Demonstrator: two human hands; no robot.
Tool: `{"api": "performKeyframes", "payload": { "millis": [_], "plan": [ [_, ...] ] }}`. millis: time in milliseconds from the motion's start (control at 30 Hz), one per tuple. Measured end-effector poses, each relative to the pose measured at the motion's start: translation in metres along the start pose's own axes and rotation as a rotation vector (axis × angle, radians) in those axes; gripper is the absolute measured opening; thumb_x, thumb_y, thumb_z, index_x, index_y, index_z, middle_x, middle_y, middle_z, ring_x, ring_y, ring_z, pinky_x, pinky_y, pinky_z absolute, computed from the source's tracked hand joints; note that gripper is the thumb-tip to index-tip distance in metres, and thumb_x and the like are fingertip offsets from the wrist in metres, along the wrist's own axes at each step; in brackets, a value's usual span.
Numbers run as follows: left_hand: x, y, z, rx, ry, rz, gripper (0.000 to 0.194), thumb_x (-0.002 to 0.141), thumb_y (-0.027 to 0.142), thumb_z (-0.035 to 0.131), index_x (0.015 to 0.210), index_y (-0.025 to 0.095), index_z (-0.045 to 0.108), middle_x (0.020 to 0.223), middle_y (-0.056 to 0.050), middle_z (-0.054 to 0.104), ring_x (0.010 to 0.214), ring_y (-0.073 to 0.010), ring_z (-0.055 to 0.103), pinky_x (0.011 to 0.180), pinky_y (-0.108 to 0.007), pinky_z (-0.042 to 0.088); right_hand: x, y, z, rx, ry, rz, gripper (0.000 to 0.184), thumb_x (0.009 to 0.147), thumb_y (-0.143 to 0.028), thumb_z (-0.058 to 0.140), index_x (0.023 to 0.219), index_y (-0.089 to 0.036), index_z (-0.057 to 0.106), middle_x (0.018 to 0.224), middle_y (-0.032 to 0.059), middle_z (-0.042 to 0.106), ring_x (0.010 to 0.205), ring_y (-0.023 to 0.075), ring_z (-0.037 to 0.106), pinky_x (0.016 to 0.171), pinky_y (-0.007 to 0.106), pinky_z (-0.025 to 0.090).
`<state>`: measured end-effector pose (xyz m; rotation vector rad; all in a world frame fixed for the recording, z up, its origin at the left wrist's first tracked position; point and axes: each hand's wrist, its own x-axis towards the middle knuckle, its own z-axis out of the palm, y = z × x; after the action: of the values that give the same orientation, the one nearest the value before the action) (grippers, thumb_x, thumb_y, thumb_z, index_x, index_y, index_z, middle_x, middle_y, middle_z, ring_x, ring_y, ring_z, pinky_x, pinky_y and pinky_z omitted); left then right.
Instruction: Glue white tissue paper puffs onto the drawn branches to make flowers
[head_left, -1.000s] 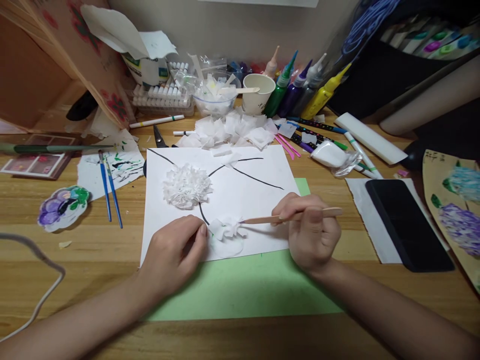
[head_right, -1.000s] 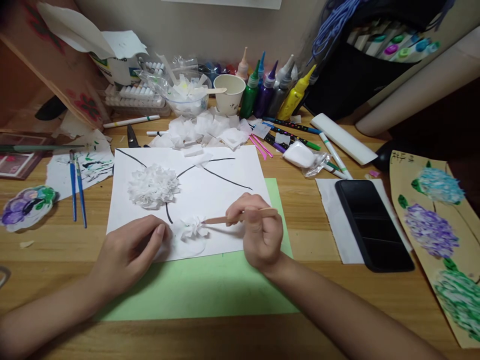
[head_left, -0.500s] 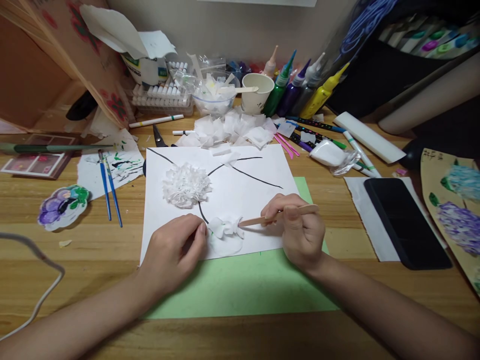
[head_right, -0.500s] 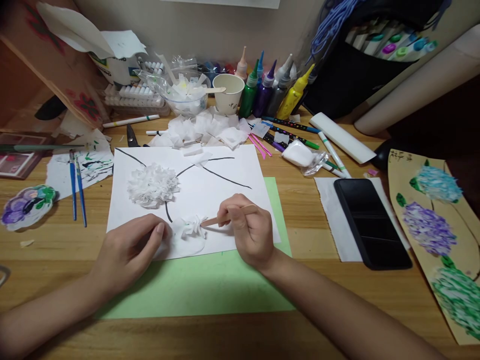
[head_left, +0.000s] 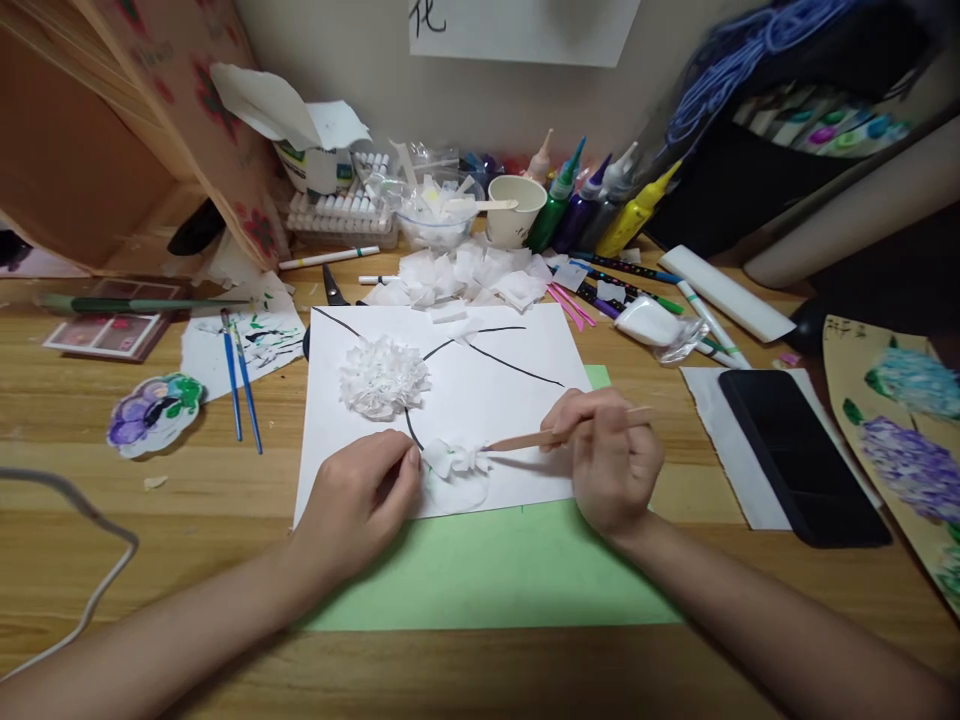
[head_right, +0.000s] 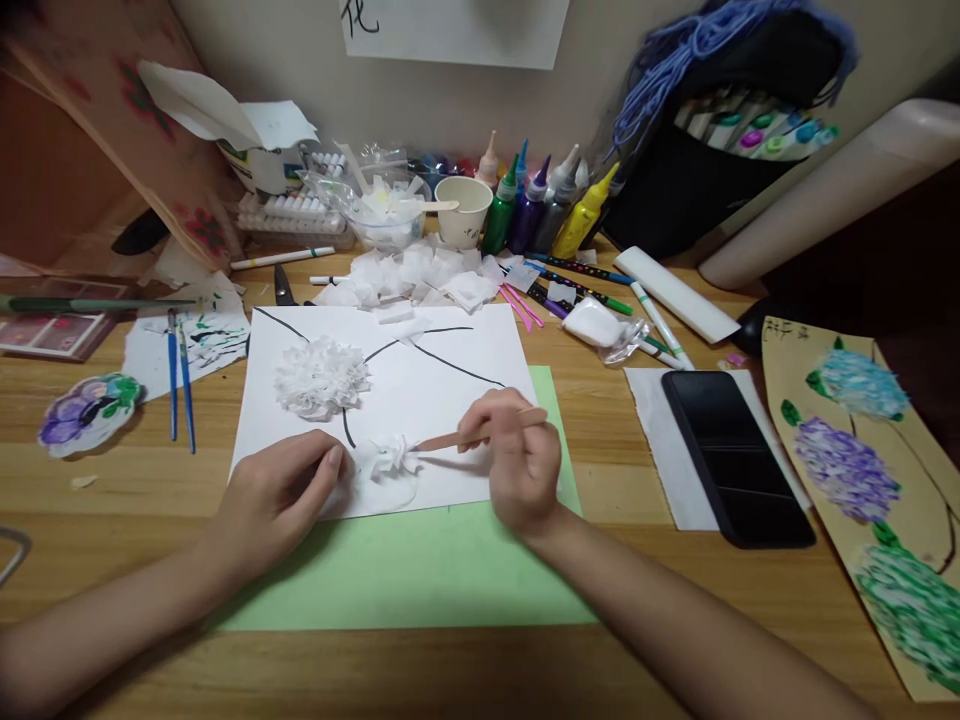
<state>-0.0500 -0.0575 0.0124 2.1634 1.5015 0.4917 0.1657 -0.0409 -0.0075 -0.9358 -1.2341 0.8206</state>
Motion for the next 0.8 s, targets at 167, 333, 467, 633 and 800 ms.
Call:
{"api": "performKeyframes", "payload": {
  "millis": [167,333,467,633,800],
  "plan": [
    [-0.004,-0.001,0.001,-0.025,0.020,0.000,0.029,0.090,0.026,0.035,0.067,0.017,0.052,0.060,0.001,0.051,0.055,-0.0104,0.043,0.055,-0.023,0.033,0.013,0.008,-0.001,0.142,0.174,0.290,0.035,0.089,-0.044,0.043,0.069,-0.018,0.055,0.057,-0.0024,0.052,0.049,0.0078,0.050,0.048,0.021,0.038],
    [0.008,0.006,-0.014,0.034,0.187,0.123,0.027,0.090,0.023,0.036,0.068,0.017,0.051,0.065,-0.001,0.053,0.063,-0.0124,0.047,0.061,-0.025,0.036,0.020,0.018,0.000,0.283,0.200,0.455,0.032,0.081,-0.049,0.053,0.073,-0.018,0.056,0.060,-0.0038,0.052,0.051,0.0070,0.049,0.050,0.019,0.039],
    [0.058,0.008,-0.029,0.185,0.307,0.041,0.016,0.087,0.026,0.045,0.084,0.017,0.057,0.086,-0.005,0.059,0.085,-0.0190,0.050,0.072,-0.030,0.039,0.020,0.021,0.001,0.298,0.225,0.455,0.035,0.076,-0.052,0.057,0.073,-0.017,0.056,0.059,-0.0037,0.052,0.051,0.0077,0.050,0.050,0.019,0.039],
    [0.122,-0.001,-0.025,0.411,0.257,0.135,0.022,0.074,0.029,0.064,0.094,0.018,0.064,0.096,-0.008,0.058,0.094,-0.0249,0.047,0.078,-0.035,0.039,0.019,0.020,0.002,0.298,0.245,0.434,0.037,0.074,-0.054,0.058,0.072,-0.017,0.055,0.056,-0.0038,0.051,0.050,0.0085,0.048,0.048,0.020,0.036],
    [0.142,-0.001,-0.013,0.558,0.231,0.195,0.014,0.076,0.021,0.057,0.083,0.014,0.067,0.093,-0.012,0.060,0.093,-0.0263,0.048,0.077,-0.038,0.036,0.019,0.021,0.001,0.329,0.242,0.427,0.035,0.076,-0.052,0.057,0.073,-0.017,0.055,0.054,-0.0048,0.051,0.050,0.0075,0.047,0.048,0.019,0.035]
  ]
}}
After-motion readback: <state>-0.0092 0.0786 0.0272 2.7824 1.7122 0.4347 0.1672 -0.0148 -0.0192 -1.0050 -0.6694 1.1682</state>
